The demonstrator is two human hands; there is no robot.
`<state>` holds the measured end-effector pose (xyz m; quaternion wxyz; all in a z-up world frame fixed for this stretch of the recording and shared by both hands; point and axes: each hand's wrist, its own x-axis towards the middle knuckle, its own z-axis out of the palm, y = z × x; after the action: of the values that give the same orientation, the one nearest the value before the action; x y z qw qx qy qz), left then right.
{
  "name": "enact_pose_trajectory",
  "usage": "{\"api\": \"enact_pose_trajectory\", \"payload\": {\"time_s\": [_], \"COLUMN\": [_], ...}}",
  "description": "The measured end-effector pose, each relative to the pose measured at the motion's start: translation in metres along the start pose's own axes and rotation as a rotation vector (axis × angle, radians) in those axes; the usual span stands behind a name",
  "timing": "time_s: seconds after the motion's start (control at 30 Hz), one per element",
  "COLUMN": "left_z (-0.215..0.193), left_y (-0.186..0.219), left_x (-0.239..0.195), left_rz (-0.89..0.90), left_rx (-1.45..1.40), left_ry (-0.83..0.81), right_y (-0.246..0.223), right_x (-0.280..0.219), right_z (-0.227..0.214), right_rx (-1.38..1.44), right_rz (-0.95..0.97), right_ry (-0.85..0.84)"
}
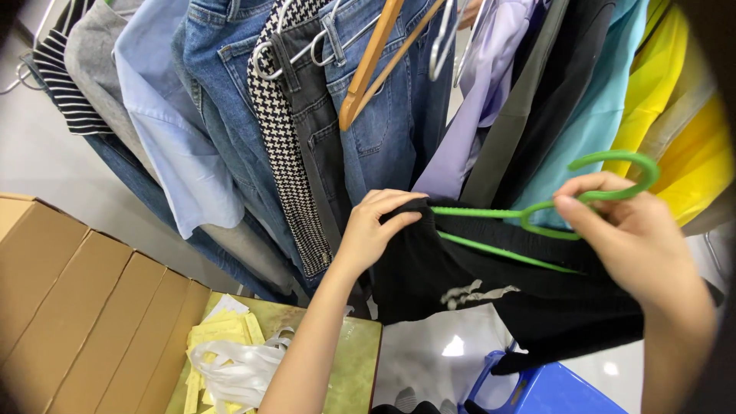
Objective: The person unties a white ribbon on a cardboard box and removes a yellow sticky note. They open the box to reveal a black garment wrapped in a clear plastic bag. The person removes the garment, places it on a hanger, and hangs it on a clothing rack. They then fold the plastic bag and place it back into the box before closing the lid.
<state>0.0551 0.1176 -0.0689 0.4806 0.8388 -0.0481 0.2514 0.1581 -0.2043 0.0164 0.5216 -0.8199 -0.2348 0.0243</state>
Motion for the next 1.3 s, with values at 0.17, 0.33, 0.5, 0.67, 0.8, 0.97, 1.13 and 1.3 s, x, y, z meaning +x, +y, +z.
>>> {"api": "enact_pose_trajectory", "payload": {"time_s": [0.17,0.33,0.5,0.67,0.8,0.97,1.13,1.3], "left_z": [-0.003,0.001,0.015,0.029,0.047,0.027,0.006,-0.005], "left_y": [-0.016,0.002,0.006,0.04,0.021,0.028,0.021,0.016], "left_x": [-0.001,-0.004,0.0,-0.012,-0.007,0.003,0.024,0.047], "left_rz": [0.028,0.047,0.206,0.174,0.294,0.391,0.383,0.322], "left_rx": [0.136,0.124,0.304,0.373,0.409,0.405,0.323,0.129], "left_ry": [-0.042,-0.116,-0.105,-0.108,0.013,0.052,0.125,0.087], "right_y": [-0.02,-0.028,-0.022,-0.006,-0.005,-0.013,0.082,0.104], "right_x": [-0.005,-0.002,0.004,-0.002,-0.008,-0.01,0.003,-0.008], "right_z": [-0.006,-0.009,0.0,0.009,0.014,-0.03,-0.085,-0.094], "right_rx": [-0.007,-0.203,-0.141,-0.035,0.097,-0.003,-0.335,0.209], "right_rz": [0.081,0.122,0.06,0.079,0.127,-0.025,0.04,-0.203], "right_ry": [-0.05,-0.029,-0.094,-0.115,-0.24,-0.372,-0.538,-0.791]}}
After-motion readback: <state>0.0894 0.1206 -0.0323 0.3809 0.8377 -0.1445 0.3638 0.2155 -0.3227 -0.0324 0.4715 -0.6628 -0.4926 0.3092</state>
